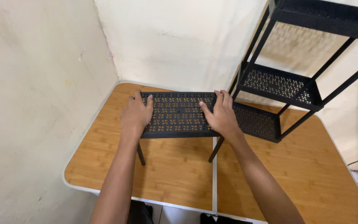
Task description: The person assembles a small black metal stool by inserting four legs into a perforated seat and repeatedly adjusting them. The person lifts and repositions the stool multiple times to check alignment and stability.
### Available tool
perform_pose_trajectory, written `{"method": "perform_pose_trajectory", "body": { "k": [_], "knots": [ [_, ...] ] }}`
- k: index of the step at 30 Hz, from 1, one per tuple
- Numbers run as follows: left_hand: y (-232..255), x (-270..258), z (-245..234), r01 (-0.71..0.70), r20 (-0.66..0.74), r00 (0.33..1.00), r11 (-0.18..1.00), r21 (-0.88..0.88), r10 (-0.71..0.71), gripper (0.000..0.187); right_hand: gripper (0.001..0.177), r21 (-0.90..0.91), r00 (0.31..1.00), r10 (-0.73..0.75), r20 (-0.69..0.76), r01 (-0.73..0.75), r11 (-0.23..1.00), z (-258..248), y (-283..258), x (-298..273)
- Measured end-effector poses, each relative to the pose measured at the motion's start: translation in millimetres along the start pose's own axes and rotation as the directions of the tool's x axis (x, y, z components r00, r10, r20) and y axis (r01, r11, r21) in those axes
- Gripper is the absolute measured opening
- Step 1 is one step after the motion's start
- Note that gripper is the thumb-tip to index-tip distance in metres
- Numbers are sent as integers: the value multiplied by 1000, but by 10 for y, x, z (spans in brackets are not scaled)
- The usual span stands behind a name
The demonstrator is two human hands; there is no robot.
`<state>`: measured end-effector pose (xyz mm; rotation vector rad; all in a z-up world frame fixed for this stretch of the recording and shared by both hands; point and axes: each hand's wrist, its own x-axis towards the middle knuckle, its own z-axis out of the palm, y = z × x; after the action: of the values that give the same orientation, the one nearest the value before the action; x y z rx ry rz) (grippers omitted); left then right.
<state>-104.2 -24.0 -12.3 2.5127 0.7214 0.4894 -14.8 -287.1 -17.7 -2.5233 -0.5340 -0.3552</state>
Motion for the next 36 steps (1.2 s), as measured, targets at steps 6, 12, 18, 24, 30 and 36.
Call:
{"method": "perform_pose_trajectory", "body": {
  "k": [6,12,18,24,30,36],
  "knots": [
    [71,-28,-38,-2,28,1000,1000,-19,2,62,87,194,993,54,107,-74,978,-95,190,42],
    [56,-163,-119,-21,-24,1000,996,-86,19,63,82,602,760,245,601,-633,487,-201,347,163],
    [4,-349,-206,-68,-77,995,990,-120,59,62,78,592,670,302,678,-742,316,-34,636,199],
    [-58,-485,-267,-183,-184,973,956,-230,142,61,58,711,740,120,662,-670,211,-13,778,308],
    [-68,-453,-422,-166,-121,986,781,-602,116,79,46,761,799,91,594,-595,257,-405,550,228],
    [-175,-377,-423,-136,21,982,784,-606,187,99,49,741,865,115,488,-480,470,-515,330,113]
  ]
}}
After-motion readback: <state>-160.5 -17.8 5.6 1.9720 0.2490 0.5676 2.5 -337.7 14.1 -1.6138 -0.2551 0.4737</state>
